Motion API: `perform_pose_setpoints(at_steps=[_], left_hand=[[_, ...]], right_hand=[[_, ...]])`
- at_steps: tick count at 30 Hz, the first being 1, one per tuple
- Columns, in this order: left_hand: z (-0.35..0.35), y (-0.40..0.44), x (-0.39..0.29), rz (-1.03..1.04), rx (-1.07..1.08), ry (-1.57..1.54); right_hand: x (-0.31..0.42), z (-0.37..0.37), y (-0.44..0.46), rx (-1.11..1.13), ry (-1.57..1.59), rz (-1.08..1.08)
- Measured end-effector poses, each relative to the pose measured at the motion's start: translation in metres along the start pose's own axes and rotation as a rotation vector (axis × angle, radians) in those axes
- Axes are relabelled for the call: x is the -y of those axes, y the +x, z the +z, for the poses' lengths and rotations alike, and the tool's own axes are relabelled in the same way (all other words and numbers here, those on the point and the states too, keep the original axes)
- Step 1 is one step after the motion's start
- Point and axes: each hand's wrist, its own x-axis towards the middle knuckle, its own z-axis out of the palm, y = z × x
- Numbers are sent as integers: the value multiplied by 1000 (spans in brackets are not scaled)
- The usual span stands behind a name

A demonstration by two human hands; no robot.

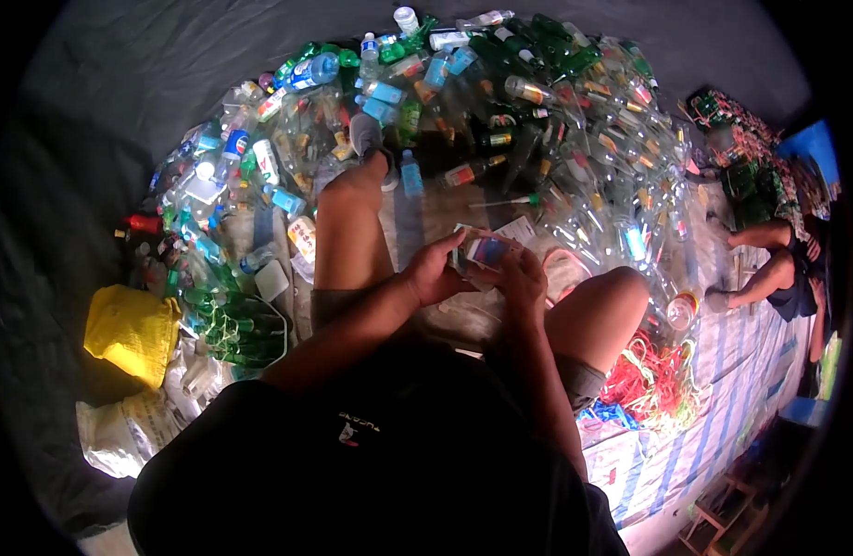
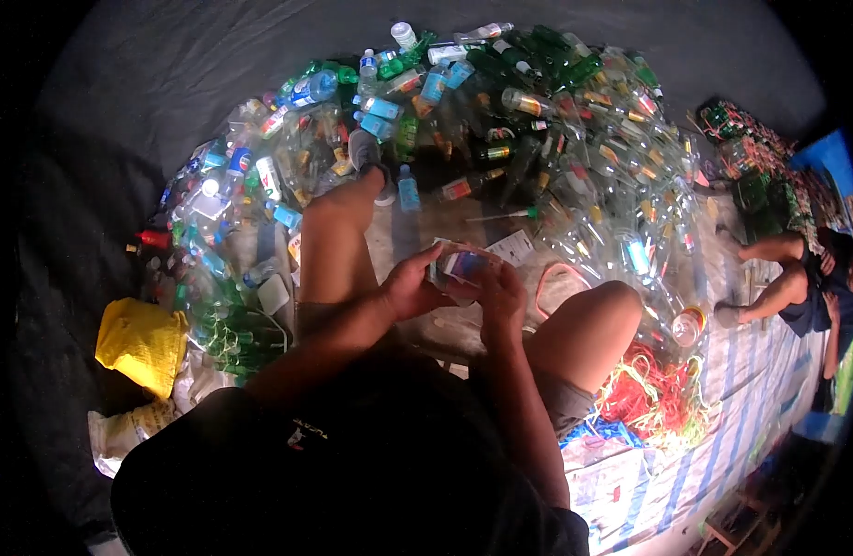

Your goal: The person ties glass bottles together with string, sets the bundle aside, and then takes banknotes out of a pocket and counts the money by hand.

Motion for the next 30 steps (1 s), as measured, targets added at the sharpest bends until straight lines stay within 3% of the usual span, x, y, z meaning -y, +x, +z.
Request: perform_pose_setpoints(at_steps=[3,11,20,23,26,27,28,30], left_hand=[[-3,0,2,23,-77,-113],[-18,-5,3,108,-170,156],[-9,-7,-1,336,-355,235],[-21,-4,0,286,-369,212],[-13,-4,8,286,-411,192],[-22,-1,11,284,-408,194],[-29,2,11,408,-321,634],[-32,3,12,522,-207,1076]], right_hand=[[12,5,-4,-62,29,41],[6,-4,2,-219,-47,97],[6,-7,5,-132,87,-109],[-5,-13,15,-155,3,-256],[-8,-6,13,-234,-217,-384],[-3,5,6,-193,-584,-562],[3,16,-2,-147,-954,-731],[-3,22,2,43,-1128,-924]])
